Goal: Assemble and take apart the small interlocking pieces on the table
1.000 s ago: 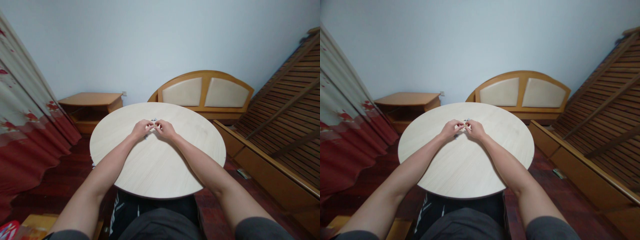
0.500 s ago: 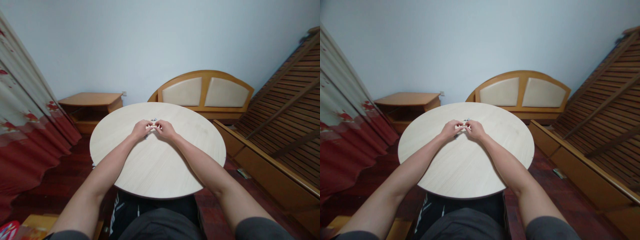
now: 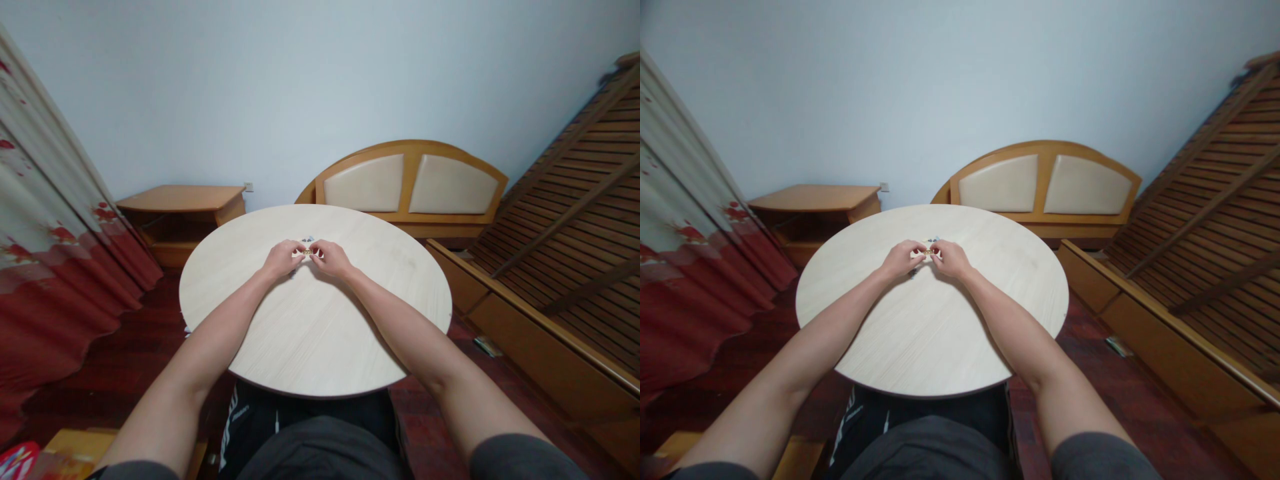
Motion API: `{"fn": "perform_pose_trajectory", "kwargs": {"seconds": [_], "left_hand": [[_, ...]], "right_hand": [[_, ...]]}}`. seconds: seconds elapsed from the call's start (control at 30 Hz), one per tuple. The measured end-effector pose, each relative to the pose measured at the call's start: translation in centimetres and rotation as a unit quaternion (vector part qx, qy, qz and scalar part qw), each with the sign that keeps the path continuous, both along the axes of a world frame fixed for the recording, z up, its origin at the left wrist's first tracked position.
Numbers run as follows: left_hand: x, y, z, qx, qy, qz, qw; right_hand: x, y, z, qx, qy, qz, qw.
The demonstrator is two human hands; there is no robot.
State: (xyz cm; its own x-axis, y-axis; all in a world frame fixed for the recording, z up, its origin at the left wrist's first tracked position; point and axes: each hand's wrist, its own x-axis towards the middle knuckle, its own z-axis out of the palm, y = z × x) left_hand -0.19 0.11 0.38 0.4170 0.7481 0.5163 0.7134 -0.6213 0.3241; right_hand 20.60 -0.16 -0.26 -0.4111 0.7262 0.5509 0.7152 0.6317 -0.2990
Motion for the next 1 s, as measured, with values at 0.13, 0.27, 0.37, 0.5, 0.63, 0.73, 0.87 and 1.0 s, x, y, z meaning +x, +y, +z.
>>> {"fn": "perform_pose_trajectory", "kwargs": {"seconds": [0.13,0.27,0.37,0.5,0.63,0.73,0.87,1.0], "left_hand": [[-0.01,0.00,0.04,-0.001,0.002,-0.006,1.000],[-0.04,0.03,0.02,0.004,-0.004,-0.009,1.000],[-0.10,0.05,-0.03,0.007,-0.006,-0.006,1.000],[-0.14,0.11,-0.07,0.009,-0.003,0.011,1.000],[-0.15,0.14,-0.09,0.005,-0.002,0.021,1.000],[-0.19,0.12,-0.11,0.004,-0.008,0.018,1.000],[-0.24,0.09,-0.11,0.003,-0.011,0.015,1.000],[-0.18,0.10,-0.09,-0.001,-0.009,0.017,1.000]], "right_hand": [[0.02,0.15,-0.06,-0.004,-0.007,-0.004,1.000],[0.04,0.15,-0.07,-0.003,-0.003,-0.004,1.000],[0.04,0.05,0.01,-0.001,0.001,-0.004,1.000],[0.03,-0.05,0.12,-0.001,0.003,-0.003,1.000],[0.03,-0.06,0.14,-0.002,0.006,-0.006,1.000],[0.03,-0.06,0.10,0.001,0.009,-0.004,1.000],[0.02,-0.05,0.08,0.002,0.011,-0.004,1.000],[0.00,-0.06,0.16,-0.001,0.001,-0.008,1.000]]}}
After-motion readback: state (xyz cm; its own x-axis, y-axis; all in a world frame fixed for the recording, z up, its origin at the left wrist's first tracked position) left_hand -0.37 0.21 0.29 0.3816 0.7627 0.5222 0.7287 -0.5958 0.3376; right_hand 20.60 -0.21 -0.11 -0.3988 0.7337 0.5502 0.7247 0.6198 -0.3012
